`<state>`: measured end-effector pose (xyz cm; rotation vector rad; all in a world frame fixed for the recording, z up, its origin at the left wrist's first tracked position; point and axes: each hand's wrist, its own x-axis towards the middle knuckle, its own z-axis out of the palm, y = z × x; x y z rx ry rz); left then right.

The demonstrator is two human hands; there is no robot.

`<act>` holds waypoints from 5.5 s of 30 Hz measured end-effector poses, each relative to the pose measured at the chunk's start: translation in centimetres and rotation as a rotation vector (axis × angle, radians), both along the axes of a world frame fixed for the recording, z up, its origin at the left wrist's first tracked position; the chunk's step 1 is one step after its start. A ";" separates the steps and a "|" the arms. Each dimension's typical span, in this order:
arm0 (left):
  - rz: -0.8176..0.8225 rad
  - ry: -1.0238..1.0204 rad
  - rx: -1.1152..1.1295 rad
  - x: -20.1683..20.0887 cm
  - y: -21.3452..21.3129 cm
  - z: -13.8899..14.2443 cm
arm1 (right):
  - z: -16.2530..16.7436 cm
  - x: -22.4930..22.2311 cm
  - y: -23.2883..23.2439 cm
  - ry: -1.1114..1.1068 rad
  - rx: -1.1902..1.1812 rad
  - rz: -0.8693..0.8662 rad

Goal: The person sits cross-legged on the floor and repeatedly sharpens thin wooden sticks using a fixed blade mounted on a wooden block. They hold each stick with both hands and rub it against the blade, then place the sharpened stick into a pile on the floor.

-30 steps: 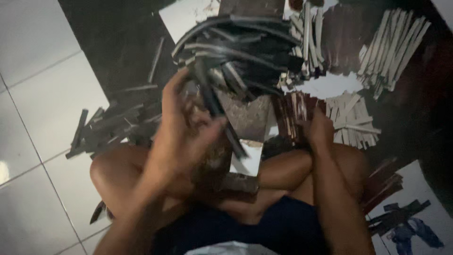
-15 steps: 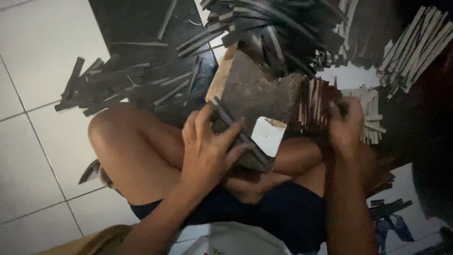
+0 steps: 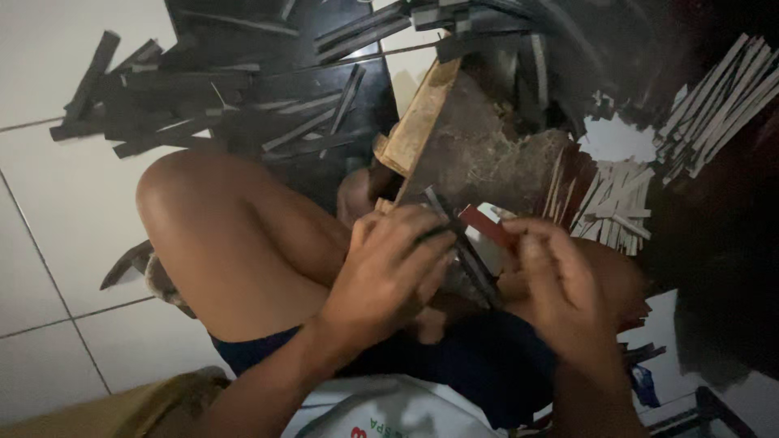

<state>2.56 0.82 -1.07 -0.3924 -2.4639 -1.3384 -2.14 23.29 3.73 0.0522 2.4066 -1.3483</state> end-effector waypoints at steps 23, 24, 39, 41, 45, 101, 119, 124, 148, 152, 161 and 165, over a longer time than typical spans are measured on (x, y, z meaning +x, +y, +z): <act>0.158 -0.311 0.262 -5.6 -2.7 -0.6 | -2.6 -0.8 -5.0 -0.227 -0.141 -0.115; 0.165 -0.342 0.276 -5.7 -2.6 -0.5 | -2.6 -0.8 -5.0 -0.214 -0.137 -0.089; 0.032 -0.323 -0.051 -6.2 -2.1 -0.2 | -0.9 0.7 -3.7 -0.072 0.245 0.023; 0.038 -0.248 -0.157 -5.9 -1.8 0.1 | -1.1 0.9 -3.4 -0.042 0.190 0.021; 0.010 -0.215 -0.236 -5.4 -1.2 0.4 | -1.5 1.2 -2.7 0.140 0.211 0.103; -0.121 0.031 -0.513 -1.1 1.5 1.2 | -0.5 0.6 -1.8 0.211 0.272 0.142; -0.137 0.022 -0.587 -0.9 2.3 1.3 | -0.8 2.0 0.8 0.247 0.199 0.154; -0.135 -0.007 -0.599 -0.5 2.6 1.2 | -1.4 2.3 1.4 0.177 0.340 0.152; -0.095 0.050 -0.493 -0.2 2.7 0.7 | -1.0 4.5 2.6 0.558 0.296 0.226; -0.083 0.040 -0.314 0.3 2.5 1.3 | -2.6 5.9 0.8 0.572 0.368 0.097; 0.078 -0.466 0.438 3.0 5.9 2.6 | -2.0 7.0 2.7 0.239 -0.051 -0.115; -0.120 -0.643 0.729 3.2 9.1 3.5 | -1.6 9.1 4.8 -0.045 -0.383 -0.246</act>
